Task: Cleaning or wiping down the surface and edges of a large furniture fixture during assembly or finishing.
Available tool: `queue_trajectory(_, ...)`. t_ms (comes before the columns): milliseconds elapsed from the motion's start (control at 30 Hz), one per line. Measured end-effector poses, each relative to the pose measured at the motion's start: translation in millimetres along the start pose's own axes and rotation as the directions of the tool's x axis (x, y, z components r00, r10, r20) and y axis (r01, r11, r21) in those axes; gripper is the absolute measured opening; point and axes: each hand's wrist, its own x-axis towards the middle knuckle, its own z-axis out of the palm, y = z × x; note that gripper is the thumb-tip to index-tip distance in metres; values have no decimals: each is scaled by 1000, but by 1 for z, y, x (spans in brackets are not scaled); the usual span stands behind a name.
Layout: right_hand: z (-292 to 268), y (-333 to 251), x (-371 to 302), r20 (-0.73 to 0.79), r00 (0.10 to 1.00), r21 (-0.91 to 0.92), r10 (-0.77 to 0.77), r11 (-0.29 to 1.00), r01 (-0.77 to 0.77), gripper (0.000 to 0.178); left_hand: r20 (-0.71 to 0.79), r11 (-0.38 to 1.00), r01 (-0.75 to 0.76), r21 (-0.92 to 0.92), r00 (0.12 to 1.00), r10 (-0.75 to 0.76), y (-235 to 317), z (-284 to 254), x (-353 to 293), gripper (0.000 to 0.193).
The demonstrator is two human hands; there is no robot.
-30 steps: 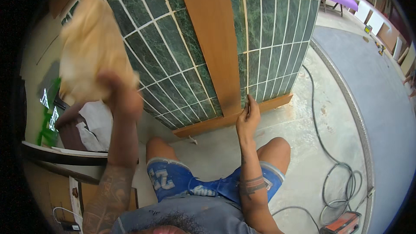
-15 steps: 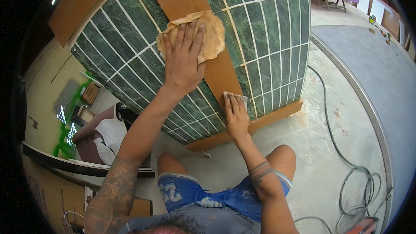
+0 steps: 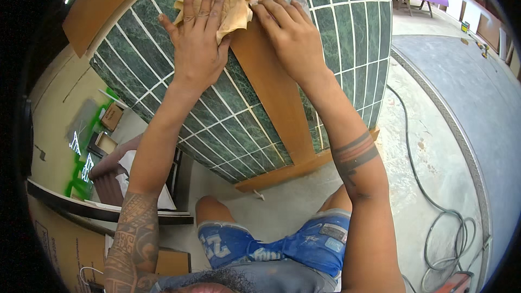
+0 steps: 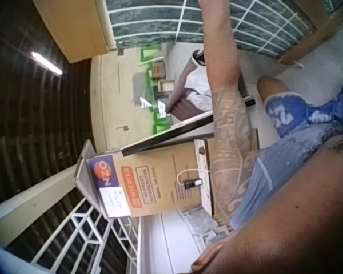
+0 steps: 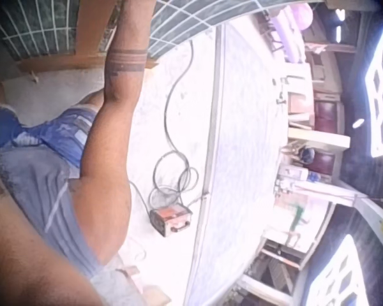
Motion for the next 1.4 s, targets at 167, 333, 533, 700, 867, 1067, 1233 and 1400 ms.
queue_trajectory(167,-12,-49,-106,243,966,-42,85,996,-78,50,14,999,-42,-8,999,43,-9,-1,0,81)
queue_trajectory(333,-11,-59,-131,253,959,-61,126,992,-114,49,109,997,-55,55,993,49,-2,-3,-1,85)
queue_trajectory(533,-4,0,35,33,996,-66,-85,994,87,47,68,999,-11,-38,998,13,4,-2,-4,90)
queue_trajectory(700,-17,10,122,-45,988,-108,-151,983,145,44,72,999,8,-32,997,-6,8,-1,-2,90)
queue_trajectory(867,5,-7,77,-54,992,-132,-111,986,103,51,143,1000,10,20,990,-13,-2,-11,-7,91)
queue_trajectory(1067,-5,11,132,-156,983,-133,-94,988,73,49,163,999,-38,11,986,36,7,-5,-4,91)
queue_trajectory(1233,-14,13,97,88,994,-47,57,997,-53,48,71,994,-90,67,994,86,3,1,5,89)
queue_trajectory(1400,-32,-58,-83,-106,848,157,520,851,-502,61,-16,977,-203,72,979,204,9,9,26,88)
